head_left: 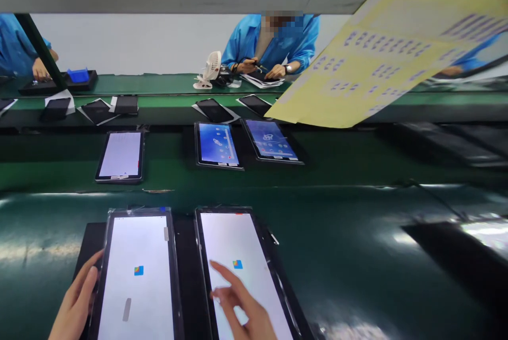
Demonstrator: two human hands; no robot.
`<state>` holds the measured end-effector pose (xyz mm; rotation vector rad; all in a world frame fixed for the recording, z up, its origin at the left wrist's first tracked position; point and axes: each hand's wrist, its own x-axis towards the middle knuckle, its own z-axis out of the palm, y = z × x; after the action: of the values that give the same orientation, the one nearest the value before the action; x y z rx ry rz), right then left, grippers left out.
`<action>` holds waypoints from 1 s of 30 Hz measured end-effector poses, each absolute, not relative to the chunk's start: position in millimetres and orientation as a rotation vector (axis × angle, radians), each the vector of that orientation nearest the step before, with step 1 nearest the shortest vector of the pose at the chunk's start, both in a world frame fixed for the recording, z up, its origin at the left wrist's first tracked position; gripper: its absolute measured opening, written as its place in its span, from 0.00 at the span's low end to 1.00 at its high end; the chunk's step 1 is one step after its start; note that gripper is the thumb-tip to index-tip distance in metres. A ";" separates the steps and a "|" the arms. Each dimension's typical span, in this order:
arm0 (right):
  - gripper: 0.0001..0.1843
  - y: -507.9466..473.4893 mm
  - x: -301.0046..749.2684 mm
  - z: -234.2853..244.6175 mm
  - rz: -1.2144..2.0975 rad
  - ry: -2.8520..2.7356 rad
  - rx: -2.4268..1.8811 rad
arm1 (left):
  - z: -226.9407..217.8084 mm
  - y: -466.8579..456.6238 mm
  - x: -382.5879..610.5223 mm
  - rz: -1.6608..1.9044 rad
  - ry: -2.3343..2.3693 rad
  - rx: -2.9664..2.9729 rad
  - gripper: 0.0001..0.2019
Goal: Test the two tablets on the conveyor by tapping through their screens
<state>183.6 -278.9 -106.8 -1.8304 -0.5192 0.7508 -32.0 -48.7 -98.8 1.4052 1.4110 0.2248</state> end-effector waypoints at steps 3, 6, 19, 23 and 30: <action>0.33 -299.7 221.5 -116.6 0.367 -0.421 -2.046 | -95.7 -47.9 -30.1 0.184 1.418 1.455 0.46; 0.42 -321.1 254.4 -137.4 0.158 -0.328 -2.261 | -93.0 -46.9 -26.5 0.177 1.447 1.521 0.47; 0.47 -326.4 262.7 -154.8 0.387 -0.189 -2.229 | -97.0 -50.0 -24.3 0.161 1.434 1.566 0.40; 0.47 -325.3 260.4 -153.6 0.441 -0.162 -2.246 | -94.7 -49.4 -22.5 0.164 1.451 1.581 0.42; 0.41 -311.4 277.9 -155.0 0.427 -0.261 -2.203 | -99.4 -47.4 -25.1 0.139 1.412 1.609 0.42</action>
<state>277.9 -311.4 -155.0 -2.2029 -0.2614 0.4272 -25.1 -47.4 -99.4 1.6094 1.4117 0.1386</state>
